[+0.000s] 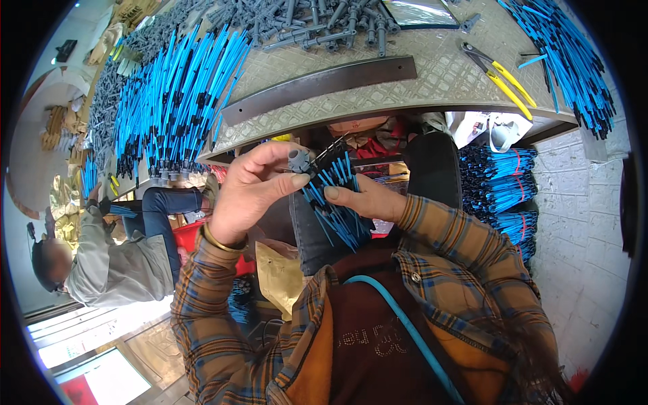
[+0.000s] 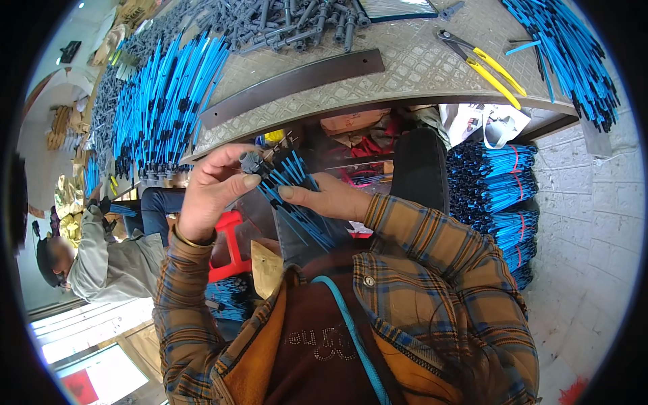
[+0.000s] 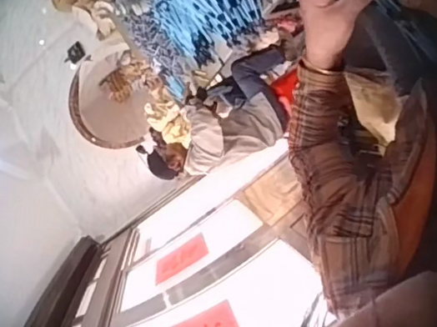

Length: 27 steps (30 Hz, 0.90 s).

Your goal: The person bundles small blue plastic components by securing them with pliers and grouping them with rubber bands.

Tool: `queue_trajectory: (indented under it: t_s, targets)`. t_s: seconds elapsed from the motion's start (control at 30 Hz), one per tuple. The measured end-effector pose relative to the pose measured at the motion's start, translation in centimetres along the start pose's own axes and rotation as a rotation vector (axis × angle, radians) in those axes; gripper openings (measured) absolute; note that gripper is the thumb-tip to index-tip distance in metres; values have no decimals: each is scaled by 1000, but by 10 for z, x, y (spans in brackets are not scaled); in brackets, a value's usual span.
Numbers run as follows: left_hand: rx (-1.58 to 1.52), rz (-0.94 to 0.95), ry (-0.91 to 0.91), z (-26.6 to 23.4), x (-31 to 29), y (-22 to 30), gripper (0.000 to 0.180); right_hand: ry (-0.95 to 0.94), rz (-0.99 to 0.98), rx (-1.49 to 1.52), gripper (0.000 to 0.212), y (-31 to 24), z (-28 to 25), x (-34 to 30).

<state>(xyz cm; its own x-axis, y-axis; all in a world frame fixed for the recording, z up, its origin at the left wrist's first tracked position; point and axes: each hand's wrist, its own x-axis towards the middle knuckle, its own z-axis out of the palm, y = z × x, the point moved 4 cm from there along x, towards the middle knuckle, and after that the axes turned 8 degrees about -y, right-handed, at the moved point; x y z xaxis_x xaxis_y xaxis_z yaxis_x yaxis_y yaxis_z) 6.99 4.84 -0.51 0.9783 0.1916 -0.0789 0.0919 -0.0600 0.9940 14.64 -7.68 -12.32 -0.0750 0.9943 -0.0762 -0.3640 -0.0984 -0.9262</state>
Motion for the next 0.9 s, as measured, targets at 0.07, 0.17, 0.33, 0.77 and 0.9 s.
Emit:
queue_trajectory:
  t_s: [0.07, 0.17, 0.33, 0.77, 0.9]
  targets:
    - [488, 146, -29, 0, 4, 20, 30, 12, -15, 5, 59, 1, 1, 0]
    - [818, 43, -70, 3, 9, 42, 29, 51, 27, -6, 57, -3, 0, -3]
    - [479, -297, -26, 0, 6, 24, 30, 100, 56, -23, 55, -6, 1, -2]
    - [229, -314, 158, 13, 5, 18, 32, 402, -189, -420, 43, -19, 5, -14]
    - [191, -267, 82, 11, 7, 22, 30, 346, -222, -630, 42, -44, 3, -22]
